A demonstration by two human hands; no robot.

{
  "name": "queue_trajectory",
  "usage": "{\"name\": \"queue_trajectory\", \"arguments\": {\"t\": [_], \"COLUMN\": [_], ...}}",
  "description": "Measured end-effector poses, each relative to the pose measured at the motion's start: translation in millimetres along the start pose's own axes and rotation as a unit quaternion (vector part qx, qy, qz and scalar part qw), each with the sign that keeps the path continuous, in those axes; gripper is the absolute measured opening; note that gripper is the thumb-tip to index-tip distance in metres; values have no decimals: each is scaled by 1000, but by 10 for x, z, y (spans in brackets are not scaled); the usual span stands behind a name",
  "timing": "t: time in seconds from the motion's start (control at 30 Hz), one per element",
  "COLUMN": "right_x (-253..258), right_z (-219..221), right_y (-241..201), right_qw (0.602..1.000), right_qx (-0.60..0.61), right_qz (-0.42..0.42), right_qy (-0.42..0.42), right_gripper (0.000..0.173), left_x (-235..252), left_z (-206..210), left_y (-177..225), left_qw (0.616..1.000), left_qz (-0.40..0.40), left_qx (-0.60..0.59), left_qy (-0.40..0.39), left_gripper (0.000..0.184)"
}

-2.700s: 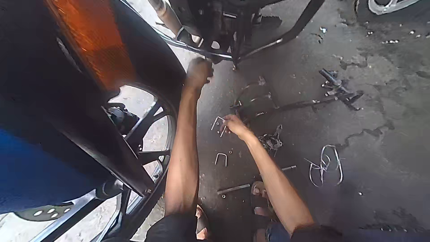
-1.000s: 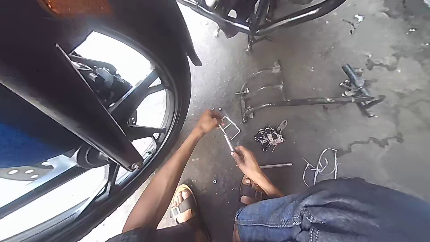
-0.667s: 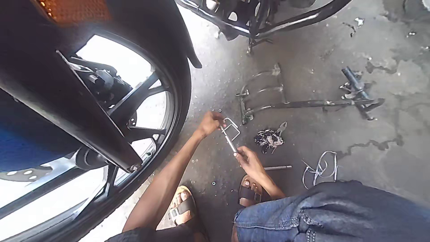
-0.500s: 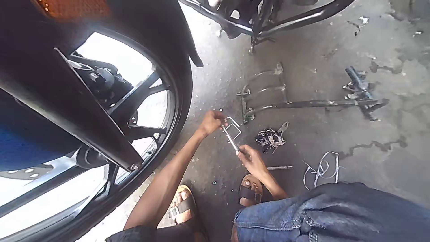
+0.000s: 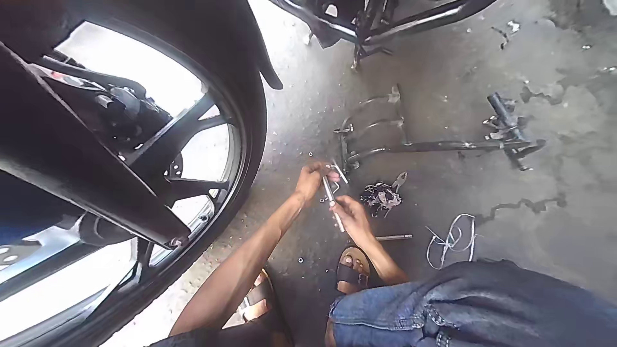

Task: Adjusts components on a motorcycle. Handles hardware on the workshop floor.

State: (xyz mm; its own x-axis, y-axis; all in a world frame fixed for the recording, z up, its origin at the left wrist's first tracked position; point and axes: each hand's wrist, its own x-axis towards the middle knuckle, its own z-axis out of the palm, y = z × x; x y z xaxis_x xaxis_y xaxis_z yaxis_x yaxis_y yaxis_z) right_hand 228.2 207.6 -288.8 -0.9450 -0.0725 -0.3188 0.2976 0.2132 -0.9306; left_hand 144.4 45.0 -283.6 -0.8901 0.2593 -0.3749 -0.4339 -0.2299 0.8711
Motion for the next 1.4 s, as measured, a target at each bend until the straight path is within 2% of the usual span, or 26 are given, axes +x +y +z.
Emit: {"name": "queue_trajectory", "arguments": {"t": [0.07, 0.13, 0.2, 0.27, 0.3, 0.37, 0.4, 0.47, 0.53, 0.6, 0.67, 0.7, 0.77, 0.83, 0.9, 0.97, 1.07, 1.23, 1.4], "right_x": [5, -48, -149, -252, -279, -286, -311, -348, -352, -335, -320, -310, -273, -239, -212, -215, -210, -179, -198], "right_z": [16, -79, -351, -731, -890, -1102, -1146, -1140, -1106, -1094, -1086, -1090, -1094, -1038, -922, -832, -747, -689, -543], "right_y": [-26, -34, 1, 118, 210, 449, 542, 621, 694, 795, 827, 801, 628, 331, -43, -369, -631, -809, -968], "right_qw": [1000, 998, 985, 922, 878, 819, 811, 814, 813, 795, 782, 790, 846, 926, 971, 981, 980, 981, 997], "right_qx": [1, -35, -157, -368, -445, -514, -527, -542, -562, -591, -607, -598, -526, -371, -230, -181, -180, -162, -29], "right_qz": [-22, -44, -18, 70, 127, 198, 198, 153, 87, 27, -10, -25, -54, -64, -63, -66, -78, -101, -62], "right_qy": [-7, -38, -67, -97, -122, -159, -161, -142, -125, -133, -144, -132, -73, -13, 9, -6, -17, -23, -29], "right_gripper": [24, 27, 29, 22, 26, 34, 34, 35, 39, 30, 29, 30, 32, 34, 34, 35, 36, 36, 30], "left_x": [22, 24, 16, 18, 16, 56, 96, 229, 252, 249, 227, 220, 172, 58, -64, -90, -84, -118, -179], "left_z": [163, 217, 171, 142, 139, 143, 148, 155, 157, 177, 204, 218, 240, 268, 312, 356, 398, 449, 583], "left_y": [-62, -112, -85, 19, 82, 209, 259, 346, 356, 328, 299, 291, 269, 256, 330, 403, 504, 614, 633], "left_qw": [998, 996, 995, 993, 992, 989, 986, 980, 980, 983, 985, 986, 986, 987, 988, 984, 980, 978, 969], "left_qz": [-8, 16, 57, 79, 81, 78, 70, 58, 56, 52, 53, 61, 81, 85, 85, 103, 139, 157, 180], "left_qx": [-62, -76, -69, -66, -69, -91, -109, -138, -139, -127, -111, -104, -85, -58, -44, -61, -69, -87, -159], "left_qy": [33, 51, 46, 57, 64, 84, 102, 134, 133, 125, 119, 118, 119, 120, 125, 130, 124, 103, 61], "left_gripper": [28, 25, 24, 24, 25, 25, 23, 19, 18, 19, 20, 20, 20, 21, 21, 21, 22, 20, 20]}}
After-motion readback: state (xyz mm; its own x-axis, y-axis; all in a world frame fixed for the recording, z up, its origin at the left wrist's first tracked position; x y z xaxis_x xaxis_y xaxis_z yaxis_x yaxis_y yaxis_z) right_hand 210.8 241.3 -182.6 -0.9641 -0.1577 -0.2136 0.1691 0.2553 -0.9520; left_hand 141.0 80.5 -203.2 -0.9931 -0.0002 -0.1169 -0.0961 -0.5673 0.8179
